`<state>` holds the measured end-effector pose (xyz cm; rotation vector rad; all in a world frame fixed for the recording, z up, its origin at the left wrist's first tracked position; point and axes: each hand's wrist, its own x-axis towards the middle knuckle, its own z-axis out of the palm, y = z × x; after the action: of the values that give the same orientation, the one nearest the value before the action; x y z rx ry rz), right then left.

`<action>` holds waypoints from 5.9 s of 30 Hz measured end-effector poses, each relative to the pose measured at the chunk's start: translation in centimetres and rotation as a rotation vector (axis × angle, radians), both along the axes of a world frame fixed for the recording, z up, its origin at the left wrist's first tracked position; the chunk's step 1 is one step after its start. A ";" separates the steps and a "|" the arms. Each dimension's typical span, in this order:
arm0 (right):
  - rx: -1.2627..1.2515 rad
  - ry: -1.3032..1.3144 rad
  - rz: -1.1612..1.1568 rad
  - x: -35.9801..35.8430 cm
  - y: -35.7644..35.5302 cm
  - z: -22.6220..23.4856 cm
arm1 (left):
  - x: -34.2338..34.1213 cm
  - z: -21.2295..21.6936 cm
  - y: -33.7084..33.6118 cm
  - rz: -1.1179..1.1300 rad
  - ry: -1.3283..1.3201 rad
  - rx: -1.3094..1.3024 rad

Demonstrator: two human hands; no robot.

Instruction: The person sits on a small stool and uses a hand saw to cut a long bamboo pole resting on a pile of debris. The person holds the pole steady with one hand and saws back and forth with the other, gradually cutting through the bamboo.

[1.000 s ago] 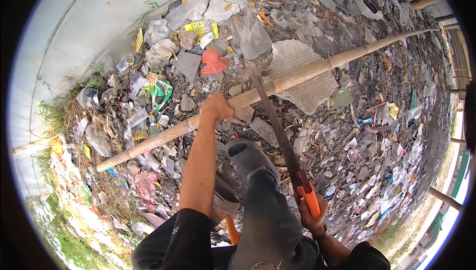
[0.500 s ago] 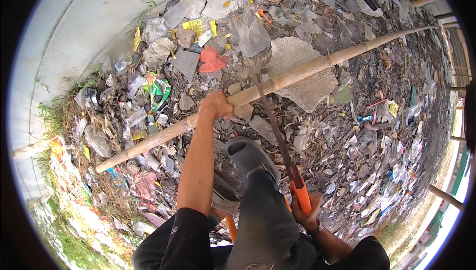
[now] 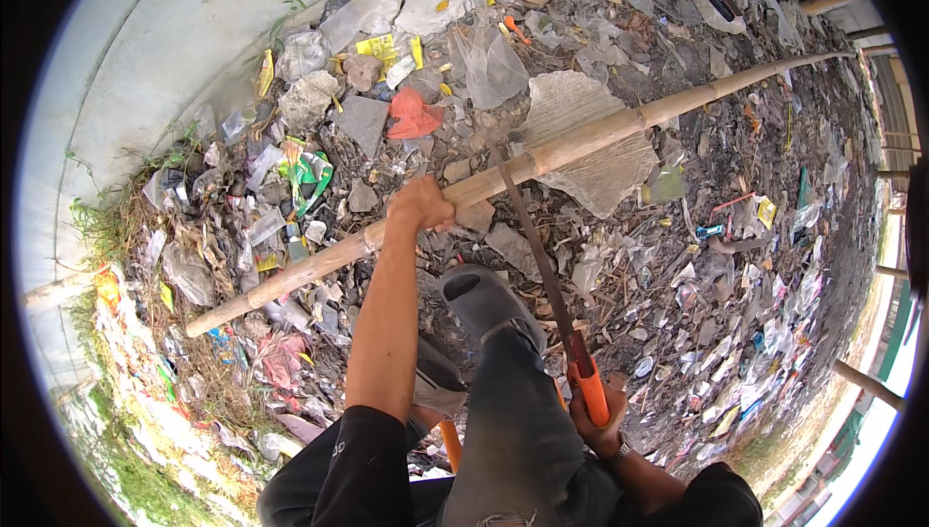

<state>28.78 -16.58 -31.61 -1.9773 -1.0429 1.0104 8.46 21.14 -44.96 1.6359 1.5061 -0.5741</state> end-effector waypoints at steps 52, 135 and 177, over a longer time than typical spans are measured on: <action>-0.034 0.146 -0.091 0.8 3.0 -2.2 | -1.8 -4.0 -1.4 0.028 -0.237 -0.102; 0.236 0.061 0.057 2.0 22.1 10.8 | -1.8 -4.6 -8.8 0.003 0.045 0.905; 0.110 0.070 0.026 2.8 7.1 -1.6 | -1.9 -4.4 -7.4 0.014 0.040 0.890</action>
<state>31.60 -9.47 -33.20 -1.8313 -1.0658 1.0067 6.57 13.77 -49.33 2.2562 1.9443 0.1249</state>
